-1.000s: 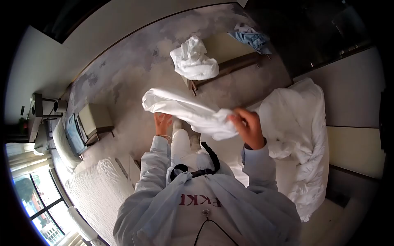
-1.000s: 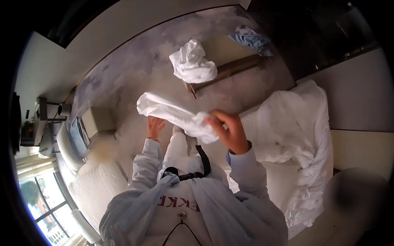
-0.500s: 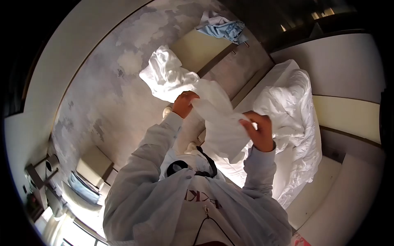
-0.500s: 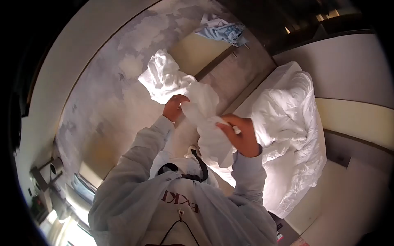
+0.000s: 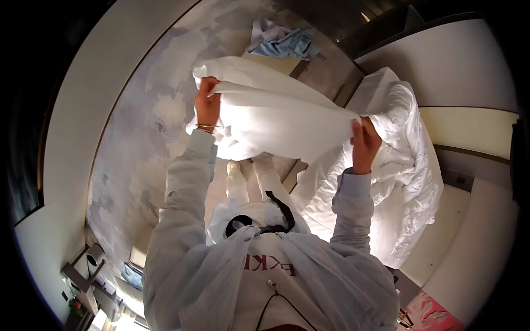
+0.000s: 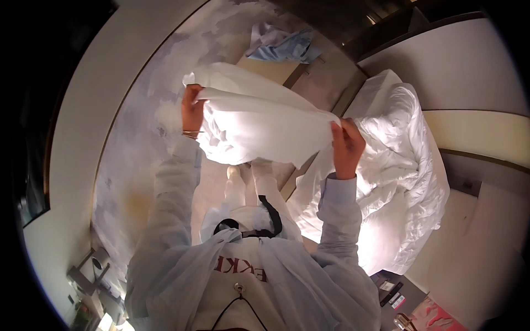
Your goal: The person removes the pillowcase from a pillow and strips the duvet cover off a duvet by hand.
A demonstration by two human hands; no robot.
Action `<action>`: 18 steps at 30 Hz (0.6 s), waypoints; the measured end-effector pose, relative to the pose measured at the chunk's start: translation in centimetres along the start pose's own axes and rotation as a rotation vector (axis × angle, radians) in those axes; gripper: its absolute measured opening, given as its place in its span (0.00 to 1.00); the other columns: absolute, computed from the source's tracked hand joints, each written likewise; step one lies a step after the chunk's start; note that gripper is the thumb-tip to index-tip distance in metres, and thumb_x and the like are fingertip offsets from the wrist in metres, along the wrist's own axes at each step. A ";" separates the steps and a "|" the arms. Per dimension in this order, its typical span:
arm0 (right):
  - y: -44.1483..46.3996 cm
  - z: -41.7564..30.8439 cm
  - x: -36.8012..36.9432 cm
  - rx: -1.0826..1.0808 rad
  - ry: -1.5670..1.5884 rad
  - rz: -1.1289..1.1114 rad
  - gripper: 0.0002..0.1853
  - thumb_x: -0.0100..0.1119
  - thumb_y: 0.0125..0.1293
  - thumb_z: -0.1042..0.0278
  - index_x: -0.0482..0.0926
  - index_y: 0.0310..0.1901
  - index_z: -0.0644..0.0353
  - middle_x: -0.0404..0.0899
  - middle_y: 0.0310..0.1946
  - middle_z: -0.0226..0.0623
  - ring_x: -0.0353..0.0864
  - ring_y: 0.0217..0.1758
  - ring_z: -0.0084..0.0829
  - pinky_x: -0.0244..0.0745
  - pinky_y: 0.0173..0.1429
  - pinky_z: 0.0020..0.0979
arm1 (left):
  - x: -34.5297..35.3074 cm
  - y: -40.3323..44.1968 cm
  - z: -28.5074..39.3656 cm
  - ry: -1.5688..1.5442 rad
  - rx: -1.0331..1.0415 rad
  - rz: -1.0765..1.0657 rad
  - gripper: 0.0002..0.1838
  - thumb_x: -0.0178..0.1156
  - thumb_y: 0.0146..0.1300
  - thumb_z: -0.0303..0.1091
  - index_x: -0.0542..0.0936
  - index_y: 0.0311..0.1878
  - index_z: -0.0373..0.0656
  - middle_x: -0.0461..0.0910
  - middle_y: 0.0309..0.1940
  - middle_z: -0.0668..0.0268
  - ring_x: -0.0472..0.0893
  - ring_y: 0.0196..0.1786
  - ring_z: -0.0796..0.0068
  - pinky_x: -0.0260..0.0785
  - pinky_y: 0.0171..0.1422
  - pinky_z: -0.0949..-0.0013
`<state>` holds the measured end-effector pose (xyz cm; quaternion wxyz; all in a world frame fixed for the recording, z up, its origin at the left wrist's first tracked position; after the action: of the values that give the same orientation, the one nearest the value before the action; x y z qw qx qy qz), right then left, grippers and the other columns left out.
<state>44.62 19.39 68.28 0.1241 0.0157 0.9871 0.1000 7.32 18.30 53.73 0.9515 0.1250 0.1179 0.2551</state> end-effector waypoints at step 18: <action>3.4 32.8 14.5 0.416 -0.244 -0.967 0.14 0.49 0.58 0.69 0.70 0.47 0.55 0.77 0.37 0.43 0.76 0.41 0.37 0.70 0.46 0.35 | 9.9 -4.5 -12.4 0.240 -0.411 -0.204 0.06 0.46 0.63 0.30 0.70 0.39 0.38 0.75 0.33 0.62 0.76 0.38 0.72 0.67 0.45 0.70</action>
<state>38.78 29.85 34.30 0.2639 -0.4049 0.8590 -0.1689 14.09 21.83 39.10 0.9569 -0.1146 0.1879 0.1894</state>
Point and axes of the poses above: each hand's wrist, its own y-axis towards the middle knuckle, its own x-axis out of the palm, z = x × y, the point moved 9 cm from there along y, towards the middle knuckle
